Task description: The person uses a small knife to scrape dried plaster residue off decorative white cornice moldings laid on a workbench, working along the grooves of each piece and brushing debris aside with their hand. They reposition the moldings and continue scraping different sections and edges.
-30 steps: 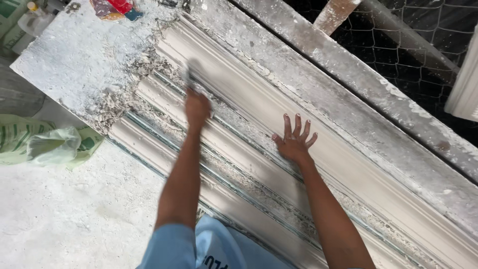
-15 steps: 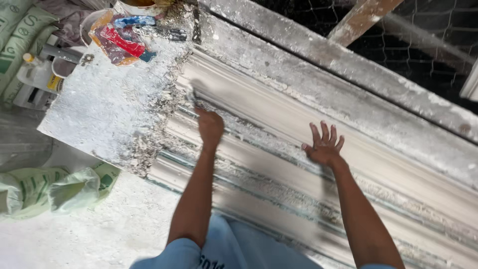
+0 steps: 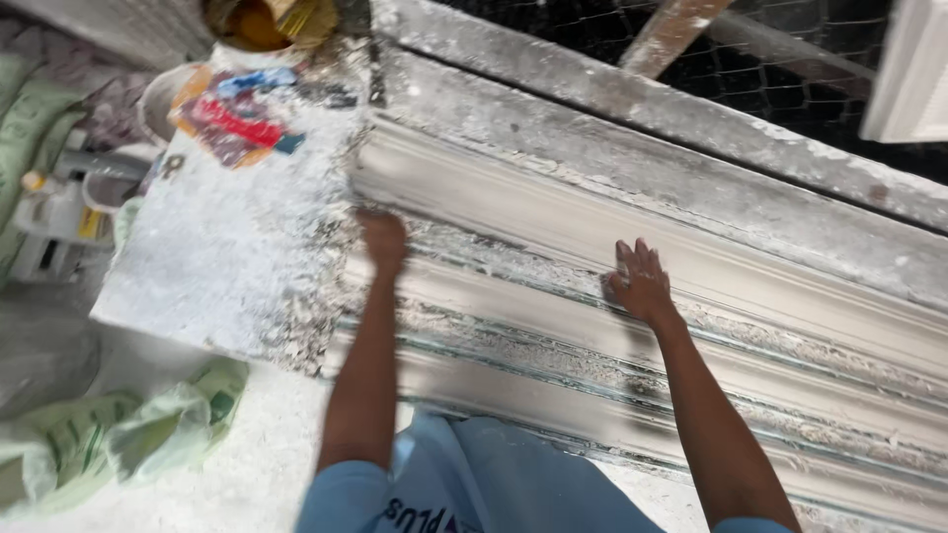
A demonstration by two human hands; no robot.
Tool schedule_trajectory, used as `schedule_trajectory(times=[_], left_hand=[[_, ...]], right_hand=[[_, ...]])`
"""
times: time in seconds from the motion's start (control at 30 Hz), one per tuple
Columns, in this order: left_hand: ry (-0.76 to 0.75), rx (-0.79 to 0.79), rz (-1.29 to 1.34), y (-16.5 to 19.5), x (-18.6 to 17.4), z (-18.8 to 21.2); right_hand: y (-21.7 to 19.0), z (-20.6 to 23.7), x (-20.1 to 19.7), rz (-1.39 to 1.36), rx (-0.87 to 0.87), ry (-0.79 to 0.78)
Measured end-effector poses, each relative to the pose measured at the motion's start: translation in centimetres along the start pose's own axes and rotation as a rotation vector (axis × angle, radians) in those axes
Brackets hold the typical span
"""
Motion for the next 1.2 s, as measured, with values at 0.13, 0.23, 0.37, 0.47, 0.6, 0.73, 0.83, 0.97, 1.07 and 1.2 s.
schedule_trajectory(times=[0.13,0.23,0.37,0.47,0.6,0.73,0.83,0.97,1.07,1.2], left_hand=[[-0.167,-0.003,0.018,-1.4,-2.0,-0.8],[-0.033,0.673,-0.15,2.1,-0.8,5.7],[-0.618,0.629,-0.263,-1.4,7.6,11.7],[-0.824,0.74,-0.562,-1.5,9.2,10.3],[-0.826,1.047,-0.679,1.4,9.4,6.3],[-0.923,1.1,-0.618,2.4,15.7,9.7],[-0.985,1.185,-0.783,2.7,24.1,17.1],[-0.998,1.225,-0.667,4.6,29.6,24.1],[-1.066,1.168,-0.8,4.2,27.9,23.3],[-1.032,1.023,-0.946,3.8,22.1,17.5]], right_hand=[[5.8,6.0,1.7,-0.055,0.069,0.16],[7.9,14.2,3.6,-0.022,0.066,0.373],[10.5,20.4,5.0,0.008,0.146,0.492],[12.5,21.3,5.5,0.004,0.245,0.491],[13.4,20.9,5.6,-0.01,0.247,0.525],[13.3,21.1,5.5,-0.033,0.257,0.55],[13.1,21.6,5.1,-0.066,0.241,0.559],[14.9,22.2,5.0,-0.004,0.237,0.489],[17.9,23.9,4.1,0.058,0.224,0.57],[21.7,25.4,4.4,0.044,0.272,0.643]])
Point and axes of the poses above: each hand's wrist, its own z-axis away from the middle knuckle, its own x-axis out of the palm, y = z × x, the point moved 10 cm from there along -z, towards the middle knuckle, and after that the axes turned 3 degrees about x, right-handed, at the moved point
